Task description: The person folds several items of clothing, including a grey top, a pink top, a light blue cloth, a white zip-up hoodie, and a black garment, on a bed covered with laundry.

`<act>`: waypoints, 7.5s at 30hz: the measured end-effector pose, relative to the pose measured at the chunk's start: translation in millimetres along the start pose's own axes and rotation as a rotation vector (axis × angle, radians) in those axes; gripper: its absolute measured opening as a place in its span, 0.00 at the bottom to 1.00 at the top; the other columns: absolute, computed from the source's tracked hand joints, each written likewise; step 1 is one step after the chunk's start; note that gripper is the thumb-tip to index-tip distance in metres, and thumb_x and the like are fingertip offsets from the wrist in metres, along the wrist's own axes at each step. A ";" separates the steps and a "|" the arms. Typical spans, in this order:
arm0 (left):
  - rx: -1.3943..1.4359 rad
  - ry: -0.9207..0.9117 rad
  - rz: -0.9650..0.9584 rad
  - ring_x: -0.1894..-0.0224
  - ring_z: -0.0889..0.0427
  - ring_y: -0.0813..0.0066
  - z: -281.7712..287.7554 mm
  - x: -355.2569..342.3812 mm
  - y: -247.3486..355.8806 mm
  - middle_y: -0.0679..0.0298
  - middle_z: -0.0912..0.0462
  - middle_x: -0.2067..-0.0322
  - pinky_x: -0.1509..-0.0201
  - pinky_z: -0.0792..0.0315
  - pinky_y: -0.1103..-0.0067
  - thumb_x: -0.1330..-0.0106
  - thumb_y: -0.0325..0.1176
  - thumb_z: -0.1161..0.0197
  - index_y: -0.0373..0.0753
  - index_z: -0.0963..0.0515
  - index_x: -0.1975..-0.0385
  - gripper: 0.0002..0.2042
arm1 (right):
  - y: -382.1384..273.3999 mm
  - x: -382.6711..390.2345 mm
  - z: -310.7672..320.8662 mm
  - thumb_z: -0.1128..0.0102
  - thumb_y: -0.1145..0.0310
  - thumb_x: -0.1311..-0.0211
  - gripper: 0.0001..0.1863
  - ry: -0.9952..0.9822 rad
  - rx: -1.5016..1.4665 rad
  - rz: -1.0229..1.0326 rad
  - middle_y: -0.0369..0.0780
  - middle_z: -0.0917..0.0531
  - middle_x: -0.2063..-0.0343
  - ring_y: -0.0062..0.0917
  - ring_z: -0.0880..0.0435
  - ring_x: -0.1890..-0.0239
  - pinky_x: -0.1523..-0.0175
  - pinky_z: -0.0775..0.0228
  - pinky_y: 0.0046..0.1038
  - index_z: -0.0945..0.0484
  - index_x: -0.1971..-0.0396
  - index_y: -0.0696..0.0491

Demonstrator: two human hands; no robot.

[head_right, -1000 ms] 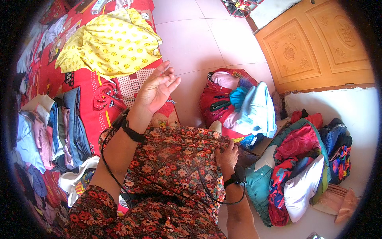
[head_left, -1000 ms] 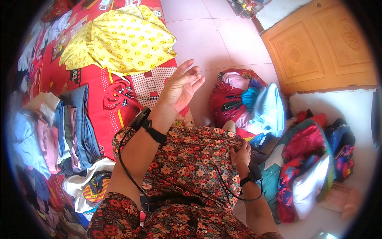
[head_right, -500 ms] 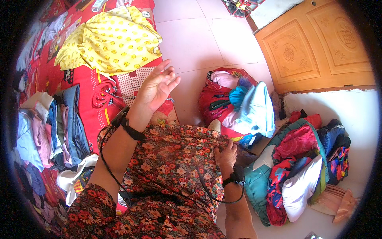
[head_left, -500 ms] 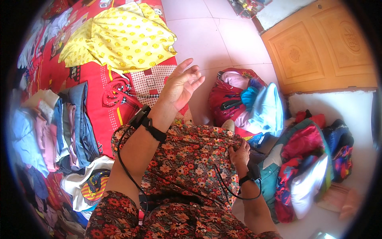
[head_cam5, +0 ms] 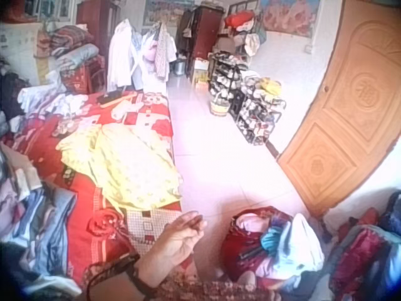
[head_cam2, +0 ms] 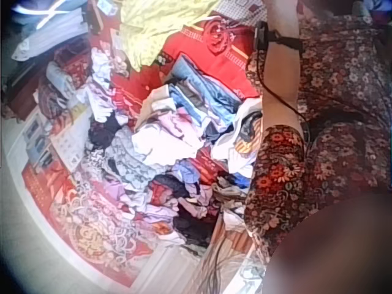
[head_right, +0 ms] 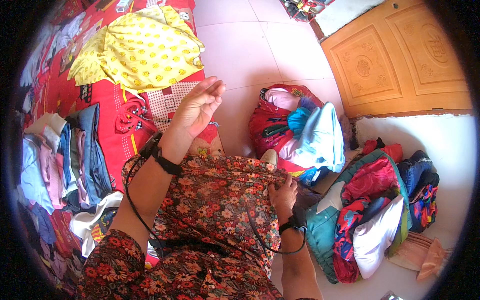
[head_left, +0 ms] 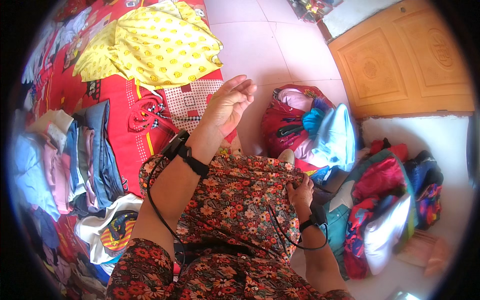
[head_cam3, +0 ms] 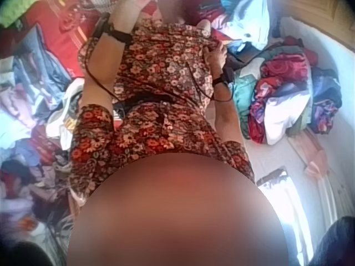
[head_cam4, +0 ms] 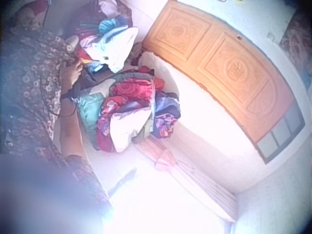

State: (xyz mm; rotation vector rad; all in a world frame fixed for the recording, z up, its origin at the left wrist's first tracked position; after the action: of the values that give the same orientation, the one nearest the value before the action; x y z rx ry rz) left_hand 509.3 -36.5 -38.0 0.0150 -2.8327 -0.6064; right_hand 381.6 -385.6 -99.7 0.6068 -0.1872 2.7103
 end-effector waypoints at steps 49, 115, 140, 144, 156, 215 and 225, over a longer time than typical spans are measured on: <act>0.122 -0.034 0.124 0.89 0.39 0.82 -4.9 0.6 7.5 0.71 0.32 0.85 0.85 0.43 0.82 0.29 0.49 0.54 0.38 0.23 0.63 0.20 | 0.0 -5.4 2.6 0.38 0.42 0.51 0.50 -0.078 0.012 -0.077 0.48 0.42 0.36 0.46 0.37 0.38 0.36 0.41 0.42 0.50 0.31 0.46; -0.151 -0.140 0.116 0.93 0.50 0.87 -5.0 0.1 -0.3 0.72 0.40 0.87 0.92 0.55 0.87 0.26 0.45 0.53 0.35 0.27 0.58 0.17 | 4.2 -5.4 10.3 0.37 0.47 0.46 0.46 -0.112 -0.006 -0.088 0.53 0.39 0.38 0.48 0.33 0.40 0.40 0.36 0.44 0.49 0.32 0.49; -0.326 -0.040 0.289 0.90 0.42 0.79 7.7 -2.8 -21.6 0.68 0.35 0.88 0.89 0.47 0.85 0.31 0.41 0.51 0.35 0.25 0.59 0.15 | 10.9 6.4 13.3 0.33 0.57 0.56 0.43 0.063 -0.211 -0.069 0.50 0.35 0.42 0.47 0.31 0.44 0.43 0.34 0.47 0.40 0.37 0.51; -0.318 -0.001 0.319 0.91 0.43 0.80 -4.5 2.5 -30.1 0.69 0.36 0.89 0.89 0.47 0.85 0.30 0.38 0.52 0.35 0.25 0.63 0.13 | 11.3 6.1 8.7 0.33 0.58 0.58 0.43 0.141 -0.205 -0.039 0.52 0.34 0.43 0.46 0.30 0.46 0.45 0.34 0.45 0.38 0.39 0.53; -0.784 -0.108 0.298 0.77 0.27 0.74 27.2 -11.3 -35.5 0.61 0.24 0.75 0.74 0.31 0.82 0.30 0.42 0.51 0.35 0.25 0.59 0.16 | 12.6 0.8 -4.4 0.32 0.56 0.59 0.42 0.166 -0.151 -0.051 0.52 0.33 0.44 0.44 0.28 0.48 0.47 0.33 0.42 0.36 0.41 0.55; -2.199 0.769 -0.136 0.36 0.38 0.53 154.7 483.5 90.1 0.52 0.34 0.40 0.33 0.46 0.58 0.54 0.44 0.25 0.37 0.40 0.37 0.44 | 19.1 55.2 -9.1 0.45 0.69 0.40 0.16 0.278 -0.191 0.926 0.48 0.18 0.58 0.45 0.20 0.56 0.48 0.31 0.42 0.22 0.53 0.56; -2.266 0.745 -0.189 0.40 0.33 0.51 144.3 461.5 76.0 0.53 0.29 0.46 0.39 0.38 0.60 0.53 0.37 0.29 0.47 0.39 0.36 0.40 | 18.8 52.3 -9.1 0.45 0.69 0.41 0.13 0.331 -0.186 0.926 0.49 0.17 0.61 0.44 0.19 0.59 0.51 0.29 0.40 0.21 0.57 0.56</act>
State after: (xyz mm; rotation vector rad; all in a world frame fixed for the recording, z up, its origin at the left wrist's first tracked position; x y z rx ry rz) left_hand 30.1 62.9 -26.4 0.0685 -0.3584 -2.4737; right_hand 326.9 -384.9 -86.1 -0.0338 -0.7860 3.5390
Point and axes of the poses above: each hand's wrist, its own x-axis away from the middle knuckle, its own z-axis out of the back of the hand, y = z × x, the point moved 3 cm from there along -x, towards the middle knuckle
